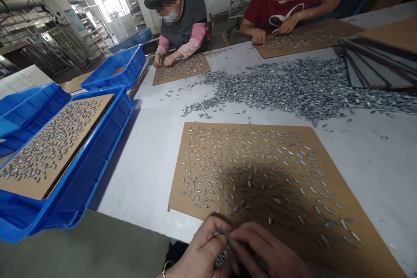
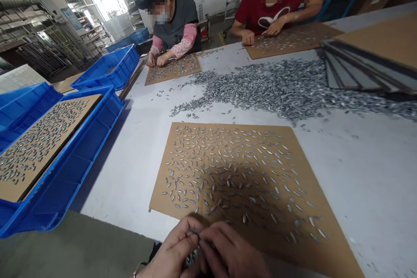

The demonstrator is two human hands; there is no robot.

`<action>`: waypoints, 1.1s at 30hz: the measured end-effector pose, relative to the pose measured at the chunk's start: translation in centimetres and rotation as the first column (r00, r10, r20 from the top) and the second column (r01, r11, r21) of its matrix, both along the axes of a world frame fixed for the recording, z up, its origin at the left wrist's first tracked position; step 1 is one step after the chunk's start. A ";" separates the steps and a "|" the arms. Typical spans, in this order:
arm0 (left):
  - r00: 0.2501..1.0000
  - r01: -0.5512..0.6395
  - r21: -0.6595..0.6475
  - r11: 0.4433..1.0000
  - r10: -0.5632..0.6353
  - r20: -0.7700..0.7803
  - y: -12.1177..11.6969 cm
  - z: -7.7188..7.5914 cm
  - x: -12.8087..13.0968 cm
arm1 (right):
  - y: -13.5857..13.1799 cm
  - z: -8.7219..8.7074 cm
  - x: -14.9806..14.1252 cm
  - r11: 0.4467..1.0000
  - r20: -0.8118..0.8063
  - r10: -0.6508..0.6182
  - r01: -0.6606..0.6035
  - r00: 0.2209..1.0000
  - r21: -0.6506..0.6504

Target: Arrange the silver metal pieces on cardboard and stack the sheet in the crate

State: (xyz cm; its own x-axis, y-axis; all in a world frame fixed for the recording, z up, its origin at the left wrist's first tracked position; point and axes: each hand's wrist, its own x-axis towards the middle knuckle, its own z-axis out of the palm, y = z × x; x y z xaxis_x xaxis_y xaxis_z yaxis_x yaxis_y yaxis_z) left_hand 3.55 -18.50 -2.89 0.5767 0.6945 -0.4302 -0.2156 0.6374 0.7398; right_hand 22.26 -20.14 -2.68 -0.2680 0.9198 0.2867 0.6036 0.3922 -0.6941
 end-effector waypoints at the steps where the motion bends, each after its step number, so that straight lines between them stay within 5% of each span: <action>1: 1.000 -0.017 0.018 1.000 0.017 0.006 0.0 -0.2 -0.1 | 0.9 0.4 0.1 0.999 0.025 -0.018 0.017 1.000 0.037; 5: 1.000 -0.022 0.057 0.998 0.023 -0.005 -0.1 -1.2 -0.9 | 5.6 1.6 -0.7 0.991 0.244 -0.007 -0.025 0.970 0.128; 14: 0.997 -0.014 0.016 1.000 0.015 -0.082 -0.1 -1.6 -2.8 | 13.3 0.7 -4.8 0.911 0.554 0.337 -0.413 0.761 0.013; 22: 1.000 -0.004 -0.003 1.000 0.004 -0.024 -0.2 -2.9 -3.2 | 14.3 1.2 -5.5 0.885 0.632 0.364 -0.465 0.684 -0.007; 30: 0.998 0.010 0.009 1.000 -0.009 -0.059 0.2 -2.3 -3.3 | 14.1 1.0 -5.9 0.909 0.627 0.331 -0.417 0.705 -0.011; 33: 0.998 -0.019 -0.003 1.000 0.019 -0.059 0.2 -2.3 -3.2 | 13.7 2.1 -4.4 0.925 0.555 0.287 -0.377 0.781 0.053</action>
